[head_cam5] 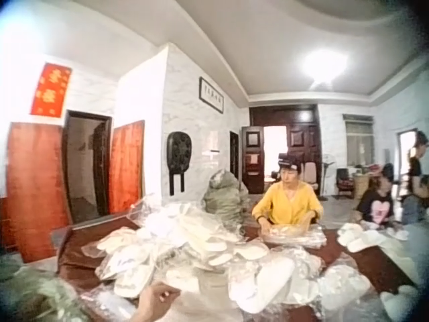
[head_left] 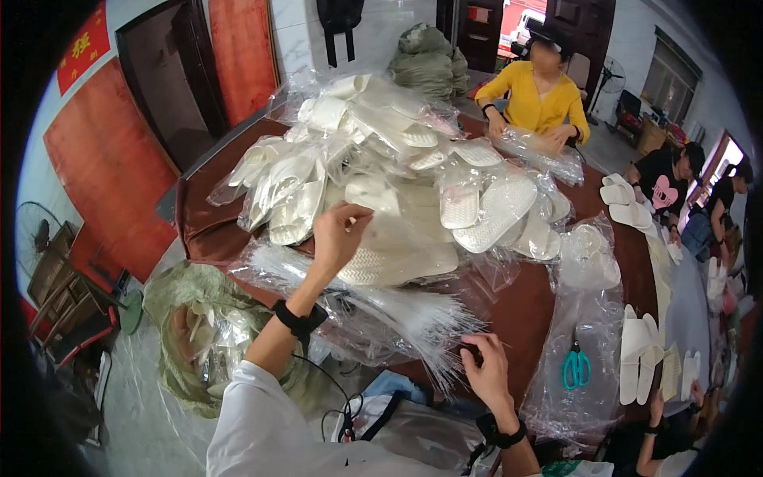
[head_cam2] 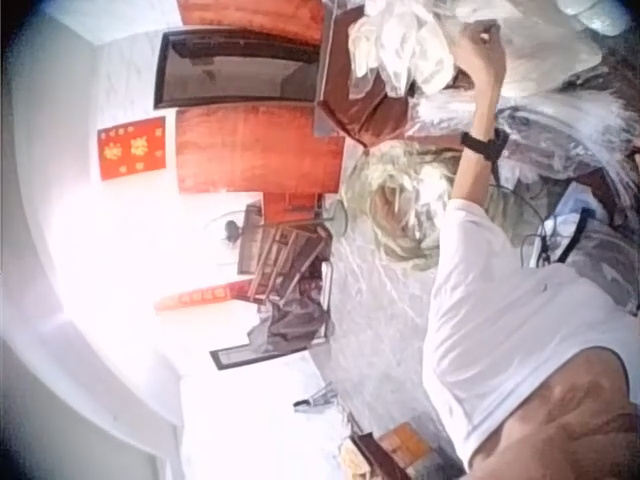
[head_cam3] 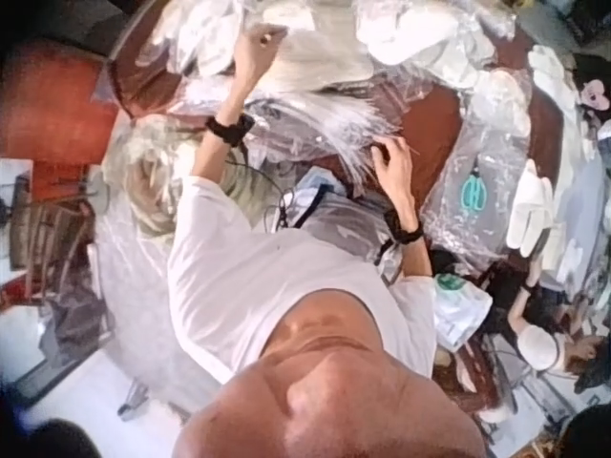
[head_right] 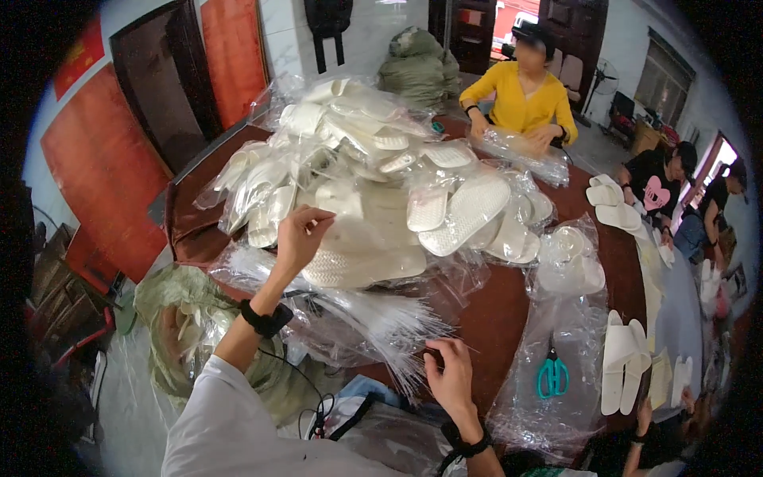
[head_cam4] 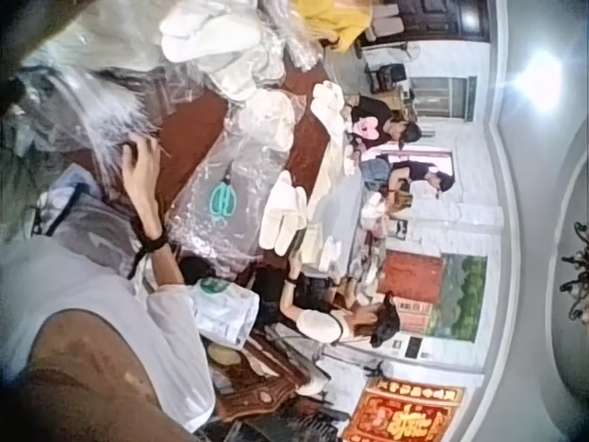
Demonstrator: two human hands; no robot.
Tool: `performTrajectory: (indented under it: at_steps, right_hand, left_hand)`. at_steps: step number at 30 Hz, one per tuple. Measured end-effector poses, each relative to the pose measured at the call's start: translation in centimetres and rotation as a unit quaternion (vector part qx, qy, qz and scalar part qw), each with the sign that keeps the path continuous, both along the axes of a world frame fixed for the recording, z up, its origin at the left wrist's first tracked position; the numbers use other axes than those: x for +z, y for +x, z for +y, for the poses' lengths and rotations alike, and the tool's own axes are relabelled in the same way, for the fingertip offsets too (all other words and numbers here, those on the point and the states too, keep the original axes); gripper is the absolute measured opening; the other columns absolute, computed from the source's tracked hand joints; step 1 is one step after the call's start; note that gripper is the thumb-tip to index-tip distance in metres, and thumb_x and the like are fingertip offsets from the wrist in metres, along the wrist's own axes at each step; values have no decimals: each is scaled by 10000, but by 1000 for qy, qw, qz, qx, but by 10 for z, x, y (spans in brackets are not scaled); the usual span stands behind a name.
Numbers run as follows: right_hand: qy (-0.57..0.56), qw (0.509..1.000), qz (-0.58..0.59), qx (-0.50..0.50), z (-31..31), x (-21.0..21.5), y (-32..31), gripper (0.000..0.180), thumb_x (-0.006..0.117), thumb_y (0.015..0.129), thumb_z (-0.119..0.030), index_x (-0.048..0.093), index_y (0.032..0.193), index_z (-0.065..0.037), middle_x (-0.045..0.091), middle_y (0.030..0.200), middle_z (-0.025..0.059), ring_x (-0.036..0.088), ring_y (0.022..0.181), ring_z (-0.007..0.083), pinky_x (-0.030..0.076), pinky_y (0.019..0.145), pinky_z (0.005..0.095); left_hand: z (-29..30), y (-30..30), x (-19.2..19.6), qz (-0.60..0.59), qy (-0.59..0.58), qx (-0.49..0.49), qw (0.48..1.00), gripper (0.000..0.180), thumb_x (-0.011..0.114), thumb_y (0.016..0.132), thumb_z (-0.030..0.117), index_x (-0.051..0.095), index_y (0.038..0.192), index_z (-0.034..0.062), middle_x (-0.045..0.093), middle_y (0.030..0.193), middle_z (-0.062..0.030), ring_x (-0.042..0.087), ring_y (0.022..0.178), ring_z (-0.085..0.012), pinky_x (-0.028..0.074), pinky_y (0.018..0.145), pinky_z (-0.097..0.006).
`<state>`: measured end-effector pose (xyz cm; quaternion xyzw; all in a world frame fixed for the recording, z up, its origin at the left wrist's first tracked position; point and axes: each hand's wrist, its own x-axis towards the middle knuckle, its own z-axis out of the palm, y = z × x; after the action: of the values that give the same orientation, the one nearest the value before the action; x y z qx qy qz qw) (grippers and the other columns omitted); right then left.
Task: Inspecting and packaging pairs of white slippers into plastic bags.
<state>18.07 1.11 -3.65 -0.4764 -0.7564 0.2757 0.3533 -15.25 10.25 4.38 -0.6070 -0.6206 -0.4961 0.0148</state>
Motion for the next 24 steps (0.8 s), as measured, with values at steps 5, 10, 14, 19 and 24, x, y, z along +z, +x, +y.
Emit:
performTrajectory:
  at_steps: [5,10,14,19,24]
  right_hand:
    - [8,1000,-1,-20,2,12,6,200,646,824,-75,628,1022,-58,578,1054,132,559,996,330,435,874,421]
    - [37,999,13,-21,3,10,9,202,640,834,-52,622,1035,-39,581,1058,124,578,972,293,477,807,358]
    - [7,999,40,-23,4,19,1,213,637,843,-66,614,1053,-40,580,1060,132,567,980,305,463,828,370]
    - [13,997,77,-16,12,25,-13,375,630,839,-59,536,1202,-37,543,1156,160,560,1024,301,483,809,341]
    - [93,995,43,11,29,12,-27,314,602,856,-68,542,1161,-26,553,1149,175,540,1022,356,420,925,404]
  left_hand:
    - [-60,63,17,-52,-35,-99,993,115,677,789,59,716,896,72,636,792,-95,602,599,-200,468,553,-302]
    - [-120,101,-5,-39,-128,-162,978,132,704,791,50,719,922,50,652,816,-105,627,696,-220,488,604,-308]
    - [-142,93,-25,18,16,-42,999,303,728,781,109,646,1056,9,622,960,-133,611,838,-263,491,686,-349]
    - [-143,56,-52,-136,-7,158,978,543,714,832,193,434,1229,-50,557,1046,-140,593,816,-199,481,627,-302]
    - [-137,45,-76,-423,-183,-11,887,518,688,865,196,392,1199,-68,598,885,-100,560,680,-104,456,565,-233]
